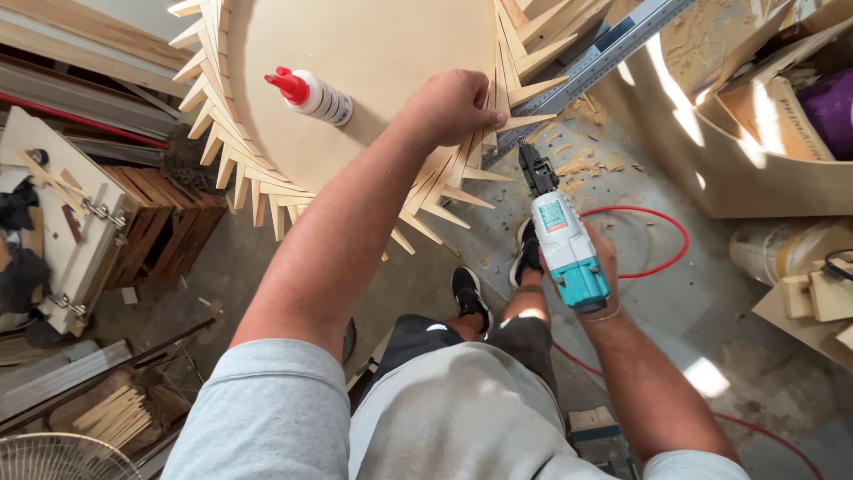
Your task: Assemble a decorative wooden frame by gluing and nailing slats to a circular base
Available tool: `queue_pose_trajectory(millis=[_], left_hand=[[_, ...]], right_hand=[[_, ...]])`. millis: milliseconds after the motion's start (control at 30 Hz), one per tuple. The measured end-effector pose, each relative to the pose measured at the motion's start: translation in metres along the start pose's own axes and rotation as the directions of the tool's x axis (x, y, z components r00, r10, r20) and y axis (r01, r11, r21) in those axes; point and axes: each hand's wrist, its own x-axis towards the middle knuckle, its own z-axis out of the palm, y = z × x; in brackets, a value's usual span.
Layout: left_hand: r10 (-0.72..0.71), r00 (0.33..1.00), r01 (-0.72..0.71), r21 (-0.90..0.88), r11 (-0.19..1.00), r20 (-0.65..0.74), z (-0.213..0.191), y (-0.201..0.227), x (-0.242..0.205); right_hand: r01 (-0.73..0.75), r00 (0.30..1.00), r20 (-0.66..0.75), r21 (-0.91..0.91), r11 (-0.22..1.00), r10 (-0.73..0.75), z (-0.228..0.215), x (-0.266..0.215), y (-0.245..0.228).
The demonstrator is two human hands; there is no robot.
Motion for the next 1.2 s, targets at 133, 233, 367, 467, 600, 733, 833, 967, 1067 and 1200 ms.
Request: queue_pose_trajectory(millis=[133,233,367,467,600,733,833,967,1067,1200], left_hand=[[-0.022,1.000,0.022,-0.019,1.000,0.022,-0.007,0.006,-0.007],[-0.013,1.000,0.013,-0.011,1.000,0.018,-0.006,0.003,-0.003],[0.008,1.000,-0.008,-0.016,1.000,0.013,-0.005,0.003,-0.006],[0.006,1.000,-0.006,-0.027,1.000,0.010,-0.001,-0.001,0.000],[0.005,1.000,-0.005,-0.034,0.999,0.000,0.002,-0.004,0.003],[0.007,1.000,-0.007,-0.036,0.999,0.008,-0.001,-0.001,-0.003],[0.004,1.000,-0.004,-0.054,0.999,0.008,-0.003,0.002,-0.006],[0.036,0.998,-0.038,-0.039,0.999,-0.052,0.007,-0.006,0.005],[0.036,0.999,-0.038,-0.070,0.997,-0.034,0.004,-0.002,-0.003],[0.064,0.997,-0.065,-0.025,0.998,-0.051,0.012,-0.011,0.012]], right_hand=[[-0.022,0.999,-0.027,0.053,0.998,0.024,0.007,0.001,-0.005],[0.027,1.000,0.003,0.060,0.998,-0.027,-0.008,0.014,-0.009],[0.406,0.913,0.055,-0.063,0.912,-0.403,-0.047,0.047,-0.026],[0.553,0.833,0.208,-0.281,0.784,-0.513,-0.072,0.066,-0.013],[0.670,0.729,0.217,-0.421,0.611,-0.649,-0.089,0.096,-0.029],[0.770,0.613,0.333,-0.458,0.445,-0.717,-0.095,0.110,-0.037],[0.793,0.572,0.365,-0.475,0.382,-0.735,-0.097,0.115,-0.040],[0.793,0.566,0.380,-0.491,0.360,-0.731,-0.098,0.117,-0.038],[0.792,0.568,0.385,-0.495,0.357,-0.727,-0.102,0.121,-0.043],[0.795,0.560,0.391,-0.501,0.341,-0.731,-0.102,0.122,-0.037]])
